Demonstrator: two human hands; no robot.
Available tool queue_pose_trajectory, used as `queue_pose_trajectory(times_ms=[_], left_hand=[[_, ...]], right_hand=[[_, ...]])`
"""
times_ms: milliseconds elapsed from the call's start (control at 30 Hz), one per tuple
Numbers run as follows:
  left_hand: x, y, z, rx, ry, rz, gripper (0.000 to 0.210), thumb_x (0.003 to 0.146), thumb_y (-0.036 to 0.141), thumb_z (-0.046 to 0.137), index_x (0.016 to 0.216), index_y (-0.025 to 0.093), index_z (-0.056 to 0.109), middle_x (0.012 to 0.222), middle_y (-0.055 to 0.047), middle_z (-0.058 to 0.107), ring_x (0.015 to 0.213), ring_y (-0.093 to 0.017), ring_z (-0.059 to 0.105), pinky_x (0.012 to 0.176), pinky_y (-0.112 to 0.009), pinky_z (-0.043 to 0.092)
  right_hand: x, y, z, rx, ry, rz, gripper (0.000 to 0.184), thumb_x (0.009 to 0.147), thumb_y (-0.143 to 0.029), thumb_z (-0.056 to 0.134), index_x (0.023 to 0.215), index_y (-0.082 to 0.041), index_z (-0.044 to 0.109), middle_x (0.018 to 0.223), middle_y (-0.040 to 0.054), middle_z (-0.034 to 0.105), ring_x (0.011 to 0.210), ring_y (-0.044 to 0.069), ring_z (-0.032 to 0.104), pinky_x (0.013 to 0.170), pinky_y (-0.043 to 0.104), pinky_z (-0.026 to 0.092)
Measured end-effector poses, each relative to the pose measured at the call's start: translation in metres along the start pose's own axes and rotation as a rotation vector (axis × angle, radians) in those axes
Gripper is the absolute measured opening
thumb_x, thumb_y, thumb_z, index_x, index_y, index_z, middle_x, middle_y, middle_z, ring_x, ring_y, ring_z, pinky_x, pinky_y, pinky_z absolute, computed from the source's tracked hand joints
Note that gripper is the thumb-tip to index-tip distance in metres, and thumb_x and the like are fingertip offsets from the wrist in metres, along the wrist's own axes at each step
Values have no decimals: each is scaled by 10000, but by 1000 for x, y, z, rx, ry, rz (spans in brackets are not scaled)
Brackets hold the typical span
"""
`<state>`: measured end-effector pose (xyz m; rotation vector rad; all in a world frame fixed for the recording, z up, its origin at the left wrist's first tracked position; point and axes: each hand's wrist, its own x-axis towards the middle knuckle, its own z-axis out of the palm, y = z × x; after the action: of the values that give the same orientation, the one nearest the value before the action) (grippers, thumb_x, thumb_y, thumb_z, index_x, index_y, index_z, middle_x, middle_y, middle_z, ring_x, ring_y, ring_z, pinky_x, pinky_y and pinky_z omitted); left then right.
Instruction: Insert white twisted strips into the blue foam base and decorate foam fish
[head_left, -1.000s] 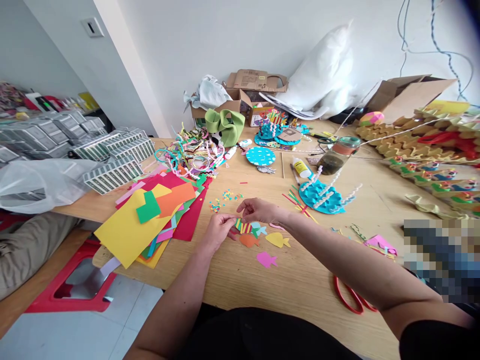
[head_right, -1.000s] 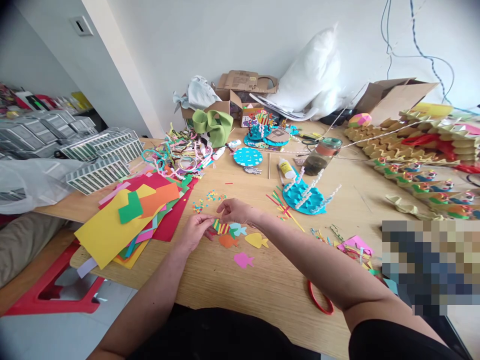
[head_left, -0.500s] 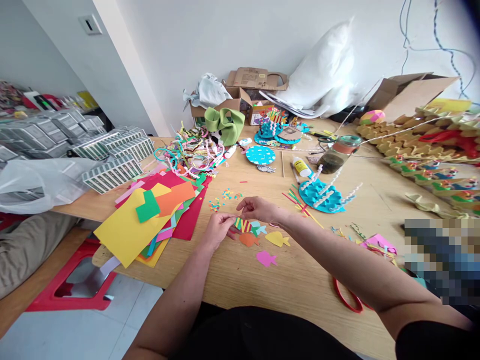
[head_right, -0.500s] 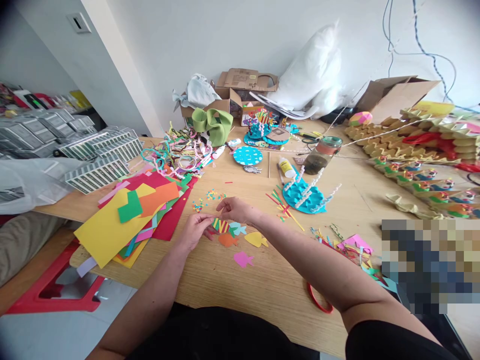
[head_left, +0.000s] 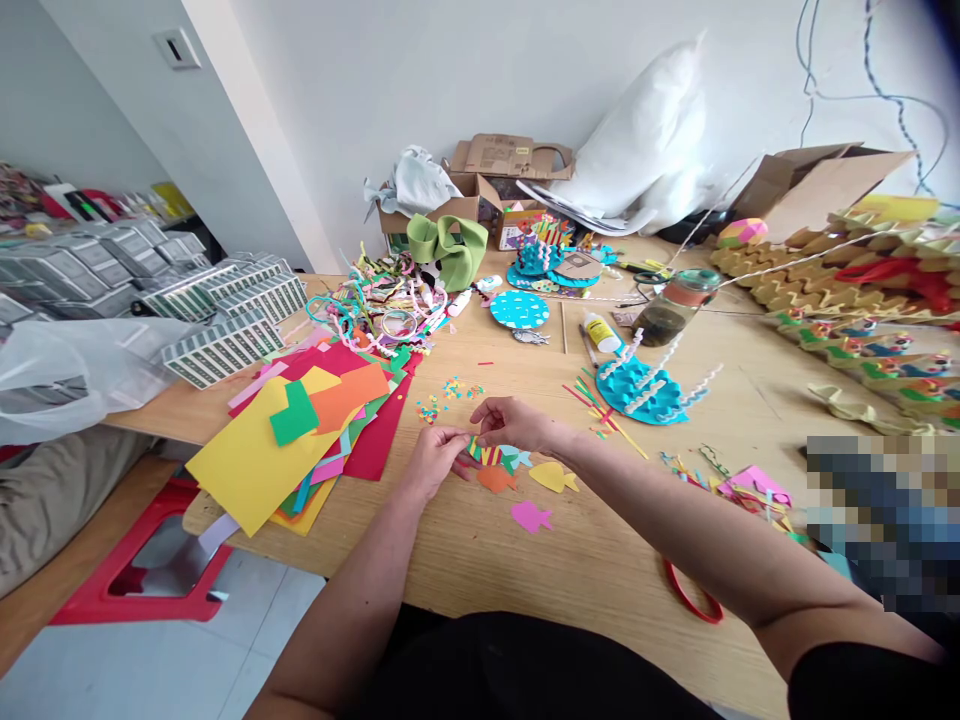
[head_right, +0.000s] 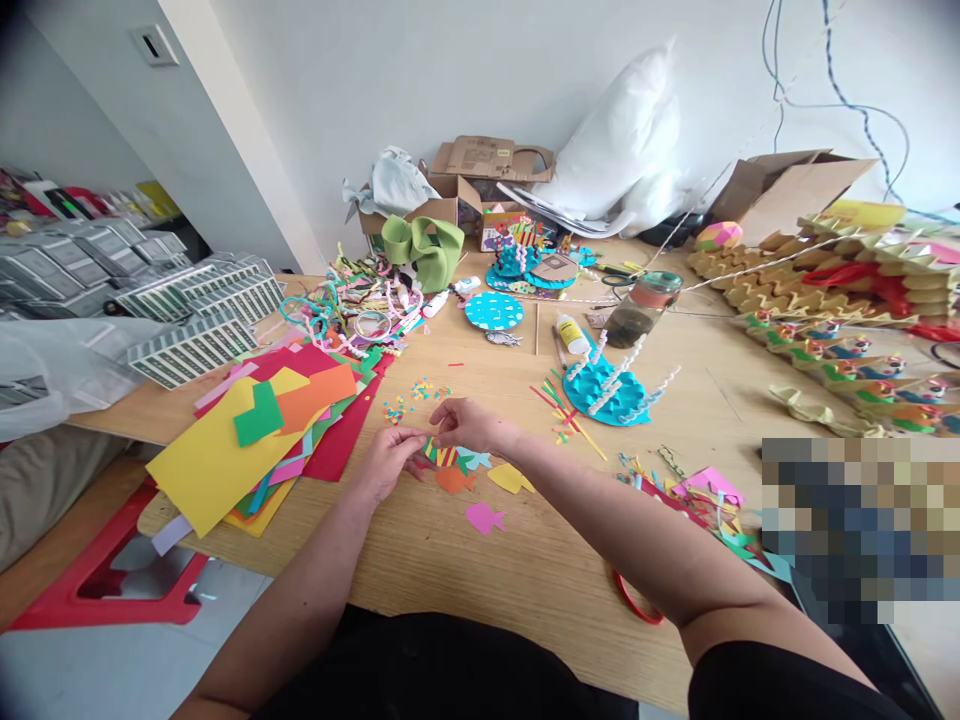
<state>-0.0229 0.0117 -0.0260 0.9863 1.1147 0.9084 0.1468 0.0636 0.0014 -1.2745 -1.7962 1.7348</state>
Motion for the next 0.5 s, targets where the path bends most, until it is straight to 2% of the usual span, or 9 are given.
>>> queue_pose_trajectory(times_ms=[167,333,433,500], left_hand=[[0,0,0,-6,-1,-4,232,705,296,630,819,94,647,665,-53,682,552,-189,684,352,-197,472],[0,2,-1,1,-2,0,243,704,292,616,832,90,660,673,-63,695,559,-197,685,356,-207,476],[-1,4,0,7,16,-10,272,706,304,604,846,80,671,678,-84,706,563,-203,685,363,-211,477],[-2,6,1,6,35,-18,277,699,298,596,840,72,674,662,-88,706,549,-202,681,360,-211,473]], right_hand=[[2,3,1,-14,58,-31,255,633,-188,710,837,-148,562,548,-77,511,487,66,447,464,207,322],[1,2,1,47,107,-89,250,621,-206,713,826,-143,583,557,-76,503,495,61,433,476,206,312],[4,0,-12,80,167,-121,256,640,-224,708,855,-139,599,574,-67,515,519,67,464,500,204,335],[8,0,-26,19,241,-99,250,682,-230,685,898,-137,601,607,-48,551,544,75,500,521,203,368]])
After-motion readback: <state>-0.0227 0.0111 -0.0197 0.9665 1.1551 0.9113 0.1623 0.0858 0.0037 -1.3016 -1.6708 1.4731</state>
